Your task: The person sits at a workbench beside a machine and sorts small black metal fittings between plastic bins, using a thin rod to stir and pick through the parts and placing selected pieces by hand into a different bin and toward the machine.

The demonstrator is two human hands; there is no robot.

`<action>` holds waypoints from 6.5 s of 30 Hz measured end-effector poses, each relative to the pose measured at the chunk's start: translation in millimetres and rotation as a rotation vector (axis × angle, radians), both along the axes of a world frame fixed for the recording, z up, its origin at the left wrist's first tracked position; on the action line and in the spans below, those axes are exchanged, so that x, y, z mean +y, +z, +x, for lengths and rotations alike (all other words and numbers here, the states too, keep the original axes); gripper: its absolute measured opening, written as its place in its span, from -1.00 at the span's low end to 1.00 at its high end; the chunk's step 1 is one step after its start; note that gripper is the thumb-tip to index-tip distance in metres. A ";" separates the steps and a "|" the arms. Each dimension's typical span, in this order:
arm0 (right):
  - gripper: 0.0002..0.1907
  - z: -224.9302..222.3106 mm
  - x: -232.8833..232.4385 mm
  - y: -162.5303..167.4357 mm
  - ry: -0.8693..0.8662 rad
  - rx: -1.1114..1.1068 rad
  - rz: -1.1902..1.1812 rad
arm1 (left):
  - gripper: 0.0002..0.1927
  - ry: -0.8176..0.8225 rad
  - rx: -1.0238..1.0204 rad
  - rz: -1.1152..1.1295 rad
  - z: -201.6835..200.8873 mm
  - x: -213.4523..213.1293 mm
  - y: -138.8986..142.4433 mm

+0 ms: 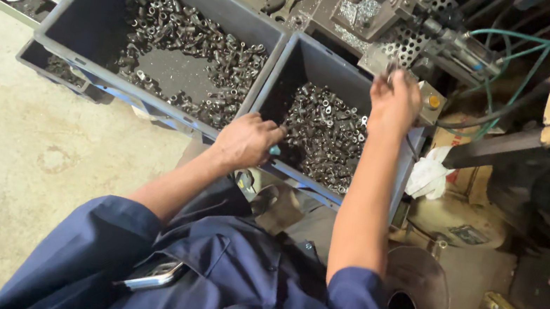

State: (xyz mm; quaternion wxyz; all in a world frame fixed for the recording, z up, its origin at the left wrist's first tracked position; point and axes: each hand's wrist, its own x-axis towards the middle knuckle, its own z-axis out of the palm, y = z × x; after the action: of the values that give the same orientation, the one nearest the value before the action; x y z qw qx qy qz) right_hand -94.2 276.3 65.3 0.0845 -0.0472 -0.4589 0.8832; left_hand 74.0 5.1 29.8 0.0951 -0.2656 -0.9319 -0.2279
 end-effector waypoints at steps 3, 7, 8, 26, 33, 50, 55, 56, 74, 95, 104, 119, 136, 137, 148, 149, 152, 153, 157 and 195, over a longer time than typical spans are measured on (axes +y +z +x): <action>-0.83 -47.8 -21.2 18.3 -0.045 -0.100 -0.037 | -0.39 0.017 0.034 -0.025 1.7 3.4 -0.4; -0.87 -87.3 -29.0 26.0 -0.092 -0.237 -0.071 | -0.43 0.027 0.075 0.000 3.7 3.9 -3.7; -0.87 -94.1 -29.0 27.5 -0.101 -0.262 -0.095 | -0.43 0.024 0.080 0.011 3.6 3.6 -4.1; -0.78 -82.6 29.2 14.7 -0.275 0.198 0.405 | -0.39 0.019 0.075 0.014 4.0 4.0 -1.9; -0.85 -95.3 68.5 46.2 0.048 -0.024 0.966 | -0.43 0.032 0.093 0.001 3.6 4.7 -4.8; -0.81 -119.0 -14.3 18.7 -0.233 -0.074 -0.034 | -0.43 0.031 0.102 -0.003 4.2 4.8 -2.1; -0.76 -119.5 -17.6 23.3 -0.225 -0.011 -0.021 | -0.44 0.036 0.094 0.000 4.0 5.1 -5.5; -0.71 -117.2 -15.8 22.7 -0.160 -0.021 0.036 | -0.44 0.035 0.098 0.004 3.9 4.9 -5.9; -0.60 23.8 83.3 -6.4 -0.538 0.230 1.826 | -0.69 0.280 -0.148 0.783 -9.4 -3.3 -1.6; -0.49 190.8 48.8 -74.0 -0.387 0.160 1.490 | -0.66 0.379 -0.519 -0.140 -92.8 -85.4 -38.1; -0.58 196.4 44.8 -67.5 -0.336 0.121 1.456 | -0.79 0.430 -0.451 -0.303 -85.6 -81.2 -43.1; -0.63 204.5 48.7 -71.2 -0.270 0.134 1.413 | -0.77 0.440 -0.471 -0.248 -83.9 -92.7 -40.1; -0.66 173.4 -40.8 -65.6 0.395 -0.138 0.223 | -0.67 0.076 0.191 0.176 -7.3 13.4 28.5; -0.71 174.3 -43.8 -63.7 0.400 -0.118 0.131 | -0.66 0.054 0.251 0.141 -5.1 25.9 25.7; -0.69 186.2 -16.8 -63.2 0.102 0.045 0.358 | -0.40 -0.156 0.222 0.069 15.4 58.1 17.9; -0.66 186.2 -15.4 -57.3 -0.034 0.116 0.613 | -0.41 -0.128 0.309 0.064 12.0 54.6 17.9; -0.66 181.9 -6.3 -30.9 -0.368 0.469 1.221 | -0.33 -0.009 0.295 0.057 -4.0 44.8 19.1; -0.68 178.2 -3.0 -21.5 -0.464 0.618 1.392 | -0.28 0.037 0.245 0.055 -8.3 41.6 20.2; -0.70 167.1 3.8 -2.7 -0.523 0.580 1.354 | -0.28 0.097 0.285 0.086 -11.1 23.9 27.1; -0.85 185.4 101.9 -102.7 -0.361 0.057 0.569 | -0.89 0.055 0.422 -0.073 -235.6 98.4 167.4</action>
State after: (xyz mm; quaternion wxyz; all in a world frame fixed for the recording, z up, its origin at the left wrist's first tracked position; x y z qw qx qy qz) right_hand 91.2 378.2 -37.4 0.2622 -0.0774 -0.6686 0.6915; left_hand -161.6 103.5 197.2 0.2848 -0.2853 -0.9058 -0.1305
